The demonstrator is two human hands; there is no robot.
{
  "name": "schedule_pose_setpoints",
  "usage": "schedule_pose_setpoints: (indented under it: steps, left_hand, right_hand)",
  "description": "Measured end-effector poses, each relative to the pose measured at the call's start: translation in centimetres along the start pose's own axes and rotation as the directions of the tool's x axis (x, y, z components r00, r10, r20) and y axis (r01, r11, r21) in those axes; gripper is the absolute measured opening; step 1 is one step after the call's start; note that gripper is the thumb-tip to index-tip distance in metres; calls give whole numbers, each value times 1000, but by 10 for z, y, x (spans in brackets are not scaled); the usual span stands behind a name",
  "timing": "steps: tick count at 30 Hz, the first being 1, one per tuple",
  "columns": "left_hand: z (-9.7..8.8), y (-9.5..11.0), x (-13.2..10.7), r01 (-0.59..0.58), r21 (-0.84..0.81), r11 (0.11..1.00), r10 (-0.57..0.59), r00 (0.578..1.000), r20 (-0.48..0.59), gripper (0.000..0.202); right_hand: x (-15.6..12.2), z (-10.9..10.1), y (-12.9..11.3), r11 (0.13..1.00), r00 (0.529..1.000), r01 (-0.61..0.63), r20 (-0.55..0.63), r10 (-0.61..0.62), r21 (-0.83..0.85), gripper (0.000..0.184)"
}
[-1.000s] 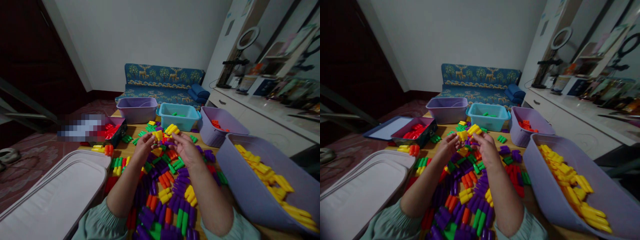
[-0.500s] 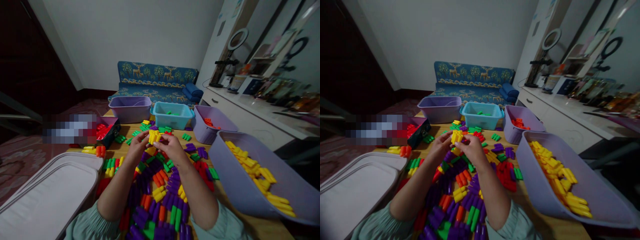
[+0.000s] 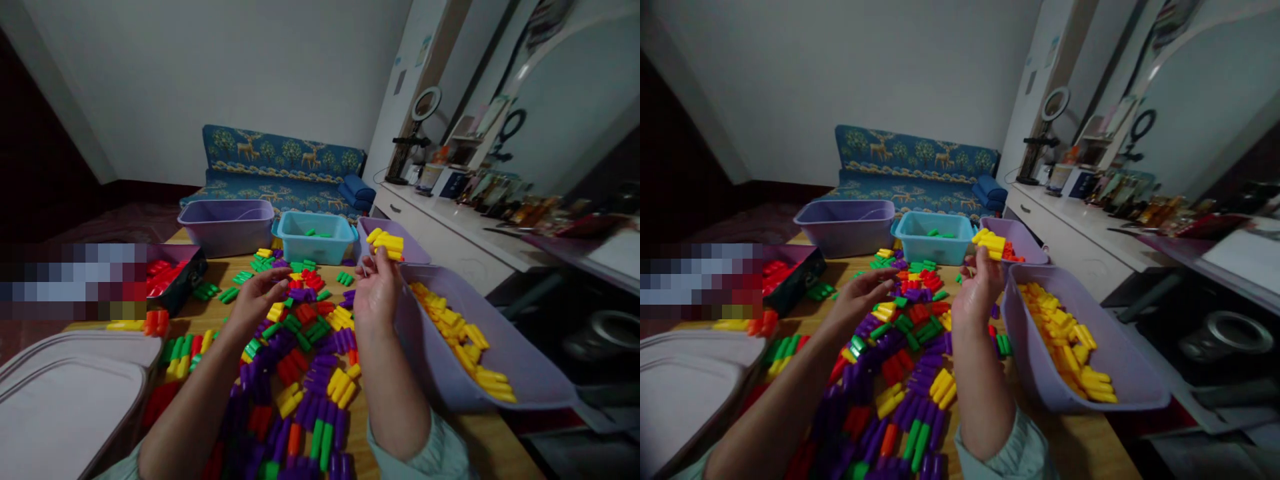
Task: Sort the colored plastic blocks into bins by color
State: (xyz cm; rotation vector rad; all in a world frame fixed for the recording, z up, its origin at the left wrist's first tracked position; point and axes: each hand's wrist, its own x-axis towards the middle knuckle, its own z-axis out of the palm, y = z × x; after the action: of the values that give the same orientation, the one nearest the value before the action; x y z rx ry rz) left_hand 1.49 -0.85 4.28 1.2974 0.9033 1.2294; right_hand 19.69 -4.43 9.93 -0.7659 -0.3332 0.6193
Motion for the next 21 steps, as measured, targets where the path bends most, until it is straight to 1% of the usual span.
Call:
schedule_pose_setpoints:
  steps: [2,3,4,5,6,8,9,10,11,14,16,17,18,19,21]
  left_hand:
    - [23,17,3,-65,22,998,63,996,69,51]
    - [38,27,5,-125,39,991,119,986,119,49]
    - [54,36,7,-195,62,979,182,968,171,46]
    - [71,44,9,-275,88,957,249,941,231,44]
    - [89,52,11,-369,107,923,323,896,304,42]
    - [124,61,17,-555,115,824,457,771,443,41]
    - [140,64,19,-620,119,776,496,715,492,40]
    - [155,64,22,-662,126,739,509,672,538,39]
    - [168,64,25,-687,135,714,501,636,587,38]
    - [198,60,32,-712,135,689,456,571,682,36]
    - [208,57,34,-712,103,694,454,545,705,36]
    - [211,56,34,-708,89,701,458,542,705,36]
    - [212,55,33,-698,85,711,457,552,697,36]
    - [211,55,31,-682,90,726,455,574,681,37]
    - [203,55,28,-643,101,759,450,630,633,38]
  right_hand:
    - [4,-2,-4,999,998,16,-66,-13,51,28]
    - [6,-3,-6,997,995,26,-95,-19,70,28]
    - [7,-5,-7,996,992,37,-121,-27,79,29]
    - [8,-6,-8,995,989,56,-144,-45,79,29]
    - [9,-8,-9,994,984,82,-161,-70,69,30]
    - [13,-13,-12,990,978,136,-164,-130,29,30]
    - [16,-16,-13,987,976,161,-150,-158,9,30]
    - [20,-20,-14,983,974,183,-138,-182,-1,29]
    - [25,-25,-15,978,970,207,-132,-205,-3,28]
    - [41,-40,-16,953,947,302,-106,-302,-18,32]
    - [49,-49,-16,932,932,357,-48,-360,-64,39]
    - [52,-52,-16,926,928,368,-23,-371,-85,43]
    - [54,-54,-16,927,931,362,-16,-365,-96,46]
    - [55,-55,-16,937,941,334,-17,-337,-101,47]
    - [51,-51,-15,969,977,214,45,-210,-126,46]
